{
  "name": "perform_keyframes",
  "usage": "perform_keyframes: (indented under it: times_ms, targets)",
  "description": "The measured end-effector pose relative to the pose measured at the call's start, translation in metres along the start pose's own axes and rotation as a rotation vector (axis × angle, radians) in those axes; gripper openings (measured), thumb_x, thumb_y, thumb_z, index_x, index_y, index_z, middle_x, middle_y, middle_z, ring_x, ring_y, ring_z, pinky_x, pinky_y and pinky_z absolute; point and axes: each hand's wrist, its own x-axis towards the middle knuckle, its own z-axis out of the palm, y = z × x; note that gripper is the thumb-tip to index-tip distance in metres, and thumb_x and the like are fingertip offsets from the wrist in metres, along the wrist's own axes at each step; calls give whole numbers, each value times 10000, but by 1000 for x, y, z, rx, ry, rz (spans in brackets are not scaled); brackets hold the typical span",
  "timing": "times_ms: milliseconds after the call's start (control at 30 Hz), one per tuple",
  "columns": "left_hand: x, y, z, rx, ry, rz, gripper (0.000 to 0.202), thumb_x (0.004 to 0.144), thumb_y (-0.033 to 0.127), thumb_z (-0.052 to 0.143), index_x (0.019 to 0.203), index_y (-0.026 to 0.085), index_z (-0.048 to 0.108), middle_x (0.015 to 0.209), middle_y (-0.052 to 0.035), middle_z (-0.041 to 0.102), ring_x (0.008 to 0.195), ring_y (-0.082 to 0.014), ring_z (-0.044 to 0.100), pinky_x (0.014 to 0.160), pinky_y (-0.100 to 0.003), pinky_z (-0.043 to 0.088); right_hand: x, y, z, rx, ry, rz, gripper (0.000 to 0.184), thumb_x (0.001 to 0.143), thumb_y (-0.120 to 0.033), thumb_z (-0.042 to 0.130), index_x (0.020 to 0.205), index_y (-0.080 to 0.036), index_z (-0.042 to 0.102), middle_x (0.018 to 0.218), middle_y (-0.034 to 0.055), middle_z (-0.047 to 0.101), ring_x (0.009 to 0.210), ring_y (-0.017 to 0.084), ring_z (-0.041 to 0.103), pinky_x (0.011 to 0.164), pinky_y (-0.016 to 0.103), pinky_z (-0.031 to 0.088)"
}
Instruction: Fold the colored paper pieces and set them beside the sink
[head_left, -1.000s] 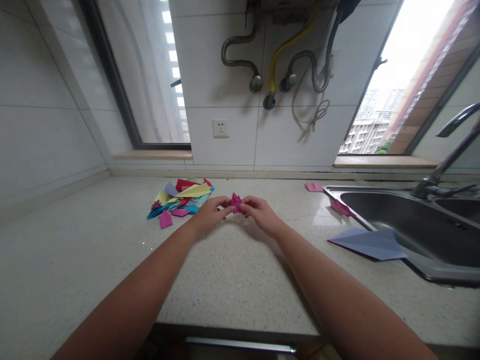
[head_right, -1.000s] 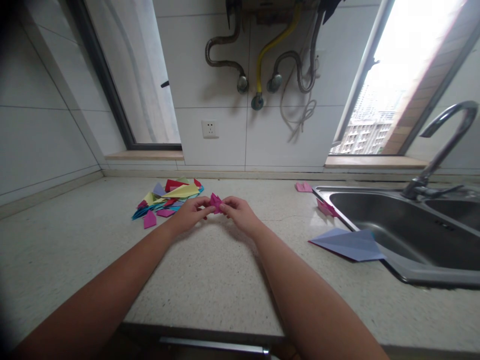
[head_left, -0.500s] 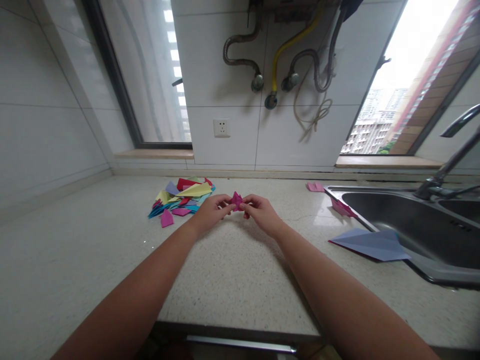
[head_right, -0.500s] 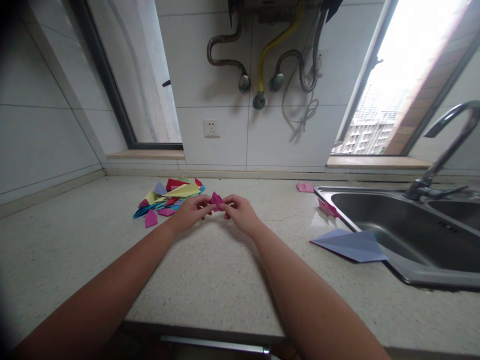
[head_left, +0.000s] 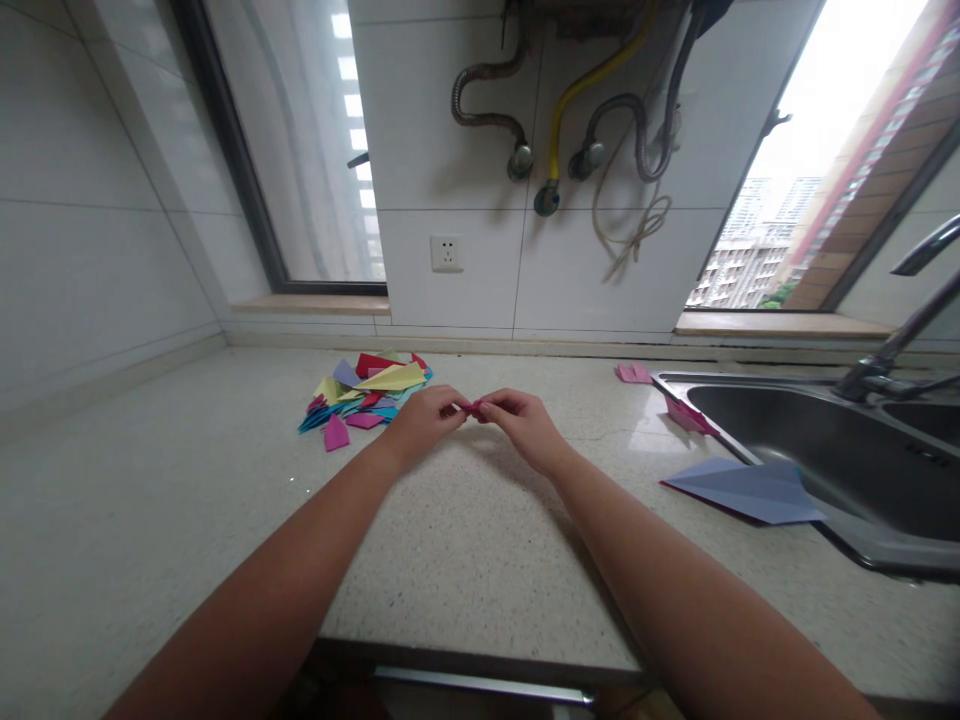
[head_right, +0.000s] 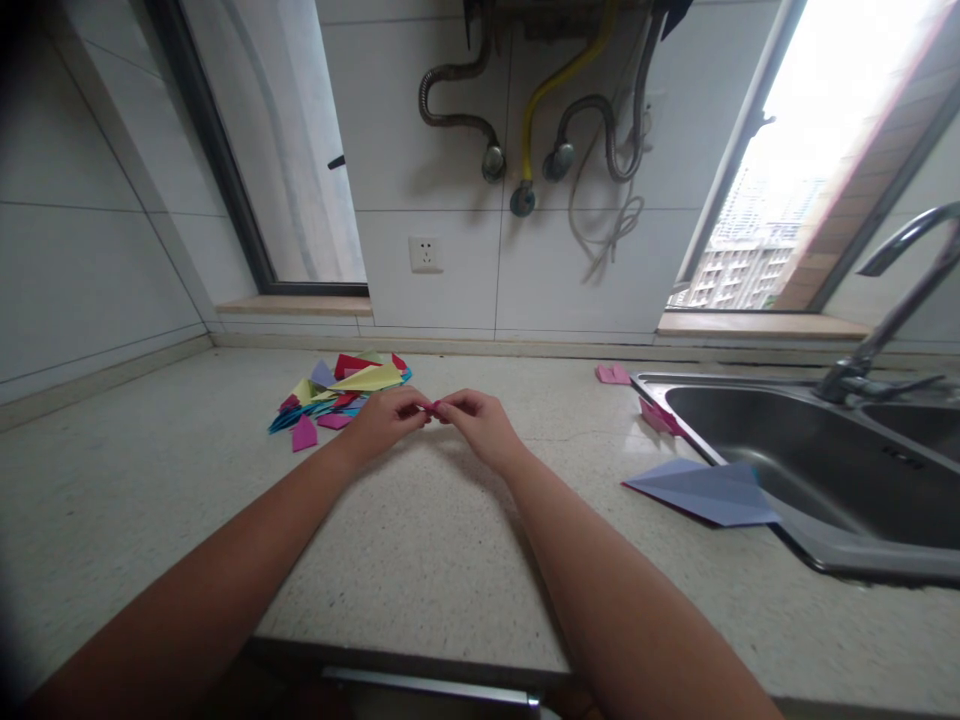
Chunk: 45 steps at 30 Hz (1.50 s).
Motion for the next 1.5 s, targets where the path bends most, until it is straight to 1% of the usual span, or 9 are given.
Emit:
perform_keyframes:
  times_ms: [300, 433, 567, 667, 767, 867, 1033, 1233, 1500]
  targets:
    - [0, -1, -1, 5, 24, 60, 120, 860, 196, 594, 868, 189, 714, 824, -36, 664, 775, -147, 593, 698, -263, 452, 3, 3, -2, -51, -3, -45, 207, 792, -373, 679, 809, -175, 736, 844, 71, 722, 813, 181, 640, 801, 344, 490]
    - [0, -3, 0, -10, 32, 91, 109, 860, 191, 601, 874, 193, 709, 864, -41, 675, 814, -152, 609, 719, -268, 469, 3, 3, -2, -92, 1, -61, 189, 791, -357, 675, 773, -176, 726, 842, 74, 722, 813, 186, 643, 802, 350, 491]
    - [0, -4, 0, -14, 33, 104, 110, 871, 203, 598, 892, 196, 706, 886, -43, 677, 833, -151, 618, 731, -267, 490, 4, 5, -3, -96, 0, -52, 192, 797, -361, 671, 791, -176, 724, 842, 74, 721, 810, 187, 645, 811, 363, 497]
    - [-1, -3, -1, -4, 26, 82, 139, 881, 260, 604, 969, 207, 697, 912, -43, 666, 778, -139, 615, 679, -251, 502, 5, 7, -3, -21, 38, -36, 194, 783, -365, 693, 804, -173, 717, 821, 67, 715, 796, 187, 648, 811, 376, 509]
    - [-2, 0, -4, 11, 57, 75, 184, 861, 324, 642, 1001, 211, 685, 917, -38, 652, 695, -118, 590, 638, -243, 501, 6, 9, -4, 62, 68, -21, 204, 765, -374, 721, 814, -176, 712, 815, 59, 712, 794, 183, 653, 818, 386, 519]
    - [-1, 3, -5, 21, 85, 97, 148, 880, 324, 621, 937, 203, 684, 877, -35, 638, 712, -121, 581, 633, -234, 491, 5, 10, -4, 106, 61, -3, 215, 769, -384, 722, 832, -178, 709, 823, 57, 711, 794, 180, 657, 824, 393, 525]
    - [0, 5, -6, 28, 112, 95, 140, 881, 317, 620, 856, 189, 671, 823, -32, 619, 710, -122, 569, 616, -224, 480, 3, 7, -3, 89, 17, -11, 229, 784, -383, 710, 898, -185, 695, 854, 58, 715, 806, 174, 656, 824, 383, 526]
    - [-1, 6, -8, 16, 88, 87, 154, 889, 312, 600, 839, 184, 669, 814, -37, 620, 726, -128, 569, 590, -214, 463, 3, 6, -1, 2, 19, -46, 212, 729, -318, 745, 894, -194, 697, 908, 60, 722, 842, 173, 655, 838, 367, 509]
    - [-2, 7, -7, 10, 47, 47, 150, 884, 316, 591, 845, 189, 660, 839, -41, 636, 749, -140, 583, 579, -225, 453, 3, 9, -2, -58, 40, -29, 196, 746, -339, 716, 871, -188, 706, 877, 60, 719, 828, 176, 653, 835, 372, 509]
